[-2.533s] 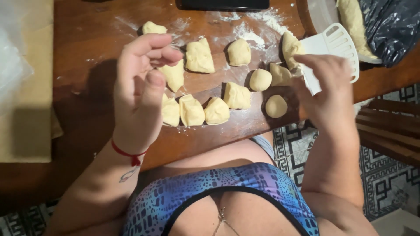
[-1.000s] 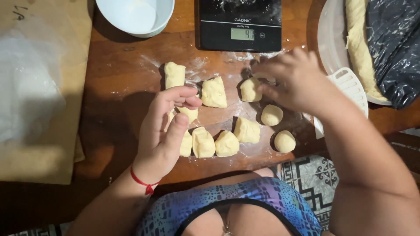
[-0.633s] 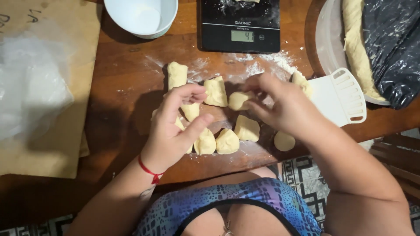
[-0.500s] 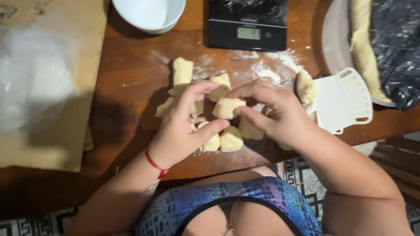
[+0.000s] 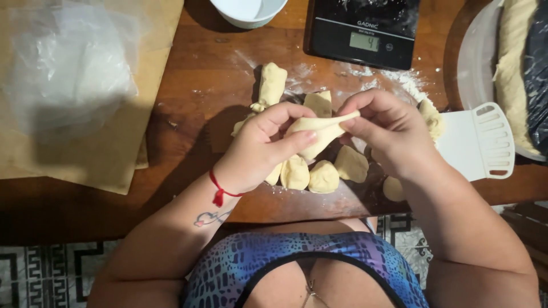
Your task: Dividing dough into portions using a bench scraper, weighing them on a digital scale for consistency, and rolling them into balls.
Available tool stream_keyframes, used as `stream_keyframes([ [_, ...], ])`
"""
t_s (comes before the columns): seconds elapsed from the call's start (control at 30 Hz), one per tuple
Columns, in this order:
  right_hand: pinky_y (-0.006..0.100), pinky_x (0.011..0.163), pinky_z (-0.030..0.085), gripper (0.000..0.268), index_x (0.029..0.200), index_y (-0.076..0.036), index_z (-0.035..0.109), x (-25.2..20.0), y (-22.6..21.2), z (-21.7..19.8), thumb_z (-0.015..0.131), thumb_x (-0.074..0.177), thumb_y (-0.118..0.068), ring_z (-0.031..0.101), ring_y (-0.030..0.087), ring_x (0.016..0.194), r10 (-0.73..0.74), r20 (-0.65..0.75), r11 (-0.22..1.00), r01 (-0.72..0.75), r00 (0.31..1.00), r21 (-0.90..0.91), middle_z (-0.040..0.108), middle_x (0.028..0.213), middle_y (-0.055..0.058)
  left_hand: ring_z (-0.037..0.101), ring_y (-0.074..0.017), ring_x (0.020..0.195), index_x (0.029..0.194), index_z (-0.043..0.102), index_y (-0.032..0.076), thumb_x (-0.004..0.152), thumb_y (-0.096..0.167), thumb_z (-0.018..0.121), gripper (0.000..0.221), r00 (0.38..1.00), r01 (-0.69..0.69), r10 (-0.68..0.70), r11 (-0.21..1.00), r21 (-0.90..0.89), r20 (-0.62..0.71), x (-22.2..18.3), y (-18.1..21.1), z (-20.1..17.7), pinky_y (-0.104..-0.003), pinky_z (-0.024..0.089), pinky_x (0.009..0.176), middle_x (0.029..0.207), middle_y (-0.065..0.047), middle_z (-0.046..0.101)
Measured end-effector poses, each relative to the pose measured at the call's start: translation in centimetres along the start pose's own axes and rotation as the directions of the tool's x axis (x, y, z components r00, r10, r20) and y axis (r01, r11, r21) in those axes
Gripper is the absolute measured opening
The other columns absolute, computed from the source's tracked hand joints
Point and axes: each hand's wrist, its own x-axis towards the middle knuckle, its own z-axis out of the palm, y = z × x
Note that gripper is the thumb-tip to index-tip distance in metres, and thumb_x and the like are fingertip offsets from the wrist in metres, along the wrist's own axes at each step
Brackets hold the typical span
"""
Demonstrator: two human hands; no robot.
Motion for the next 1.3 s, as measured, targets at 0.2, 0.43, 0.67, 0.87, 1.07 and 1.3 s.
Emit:
stream_keyframes([
  [0.2, 0.029, 0.081, 0.064, 0.011, 0.118, -0.003, 0.07, -0.2, -1.0, -2.2, 0.066, 0.108, -0.001, 0.074, 0.019, 0.085, 0.065, -0.001, 0.951, -0.062, 0.998, 0.304, 0.073, 0.098, 0.012, 0.073, -0.0252, 0.106, 0.131, 0.068, -0.001, 0.1, 0.003, 0.076, 0.033, 0.998, 0.059, -0.069, 0.897, -0.437, -0.008, 0.4, 0.1, -1.0, -0.035, 0.071, 0.084, 0.123, -0.016, 0.073],
  [0.43, 0.019, 0.074, 0.058, 0.006, 0.118, -0.01, 0.068, 2.2, -2.0, -7.2, 0.062, 0.115, -0.01, 0.068, 0.009, 0.082, 0.027, -0.147, 0.993, -0.01, 0.989, 0.119, 0.07, 0.097, 0.002, 0.067, -0.0162, 0.095, 0.149, 0.059, -0.003, 0.101, 0.027, 0.072, 0.058, 0.989, 0.065, -0.105, 0.942, -0.329, -0.105, 0.1, 2.0, -1.8, -0.025, 0.058, 0.076, 0.114, -0.008, 0.066],
  [0.67, 0.022, 0.08, 0.063, 0.024, 0.125, -0.019, 0.063, 12.1, 1.6, -13.2, 0.082, 0.111, -0.018, 0.073, 0.01, 0.098, -0.133, -0.372, 0.967, 0.037, 0.919, -0.254, 0.069, 0.113, -0.001, 0.069, -0.016, 0.122, 0.15, 0.062, -0.001, 0.1, 0.006, 0.067, 0.05, 0.97, 0.131, -0.186, 0.942, -0.309, -0.154, 0.5, 1.1, -0.6, -0.029, 0.061, 0.1, 0.143, -0.012, 0.073],
  [0.87, 0.028, 0.074, 0.053, 0.03, 0.108, -0.013, 0.065, 18.5, 4.1, -14.4, 0.094, 0.107, -0.007, 0.062, 0.009, 0.084, -0.383, -0.369, 0.755, 0.056, 0.847, -0.654, 0.066, 0.095, 0.0, 0.067, -0.0153, 0.131, 0.147, 0.063, 0.002, 0.099, 0.011, 0.068, 0.049, 0.981, 0.124, -0.144, 0.981, -0.151, -0.132, 0.5, 1.3, -0.6, -0.029, 0.056, 0.111, 0.147, -0.011, 0.072],
  [1.07, 0.052, 0.079, 0.042, 0.002, 0.111, -0.021, 0.083, 17.7, 3.6, -13.8, 0.085, 0.111, -0.023, 0.059, 0.038, 0.101, -0.541, 0.057, 0.134, 0.153, 0.839, -0.979, 0.07, 0.108, 0.005, 0.069, -0.0223, 0.099, 0.15, 0.055, 0.008, 0.097, 0.001, 0.068, 0.055, 0.932, 0.265, -0.347, 0.847, -0.461, -0.102, 0.5, 2.0, -0.6, -0.044, 0.068, 0.092, 0.114, -0.016, 0.069],
  [1.3, 0.055, 0.11, 0.036, 0.04, 0.143, -0.012, 0.055, 13.4, 1.0, -12.5, 0.055, 0.103, -0.009, 0.055, 0.036, 0.13, -0.37, -0.021, 0.52, 0.189, 0.929, -0.833, 0.064, 0.139, 0.013, 0.069, -0.0255, 0.113, 0.135, 0.063, -0.002, 0.098, 0.011, 0.072, 0.04, 0.952, 0.198, -0.29, 0.822, -0.534, -0.093, 0.3, 0.7, -0.4, -0.052, 0.068, 0.101, 0.121, -0.016, 0.069],
])
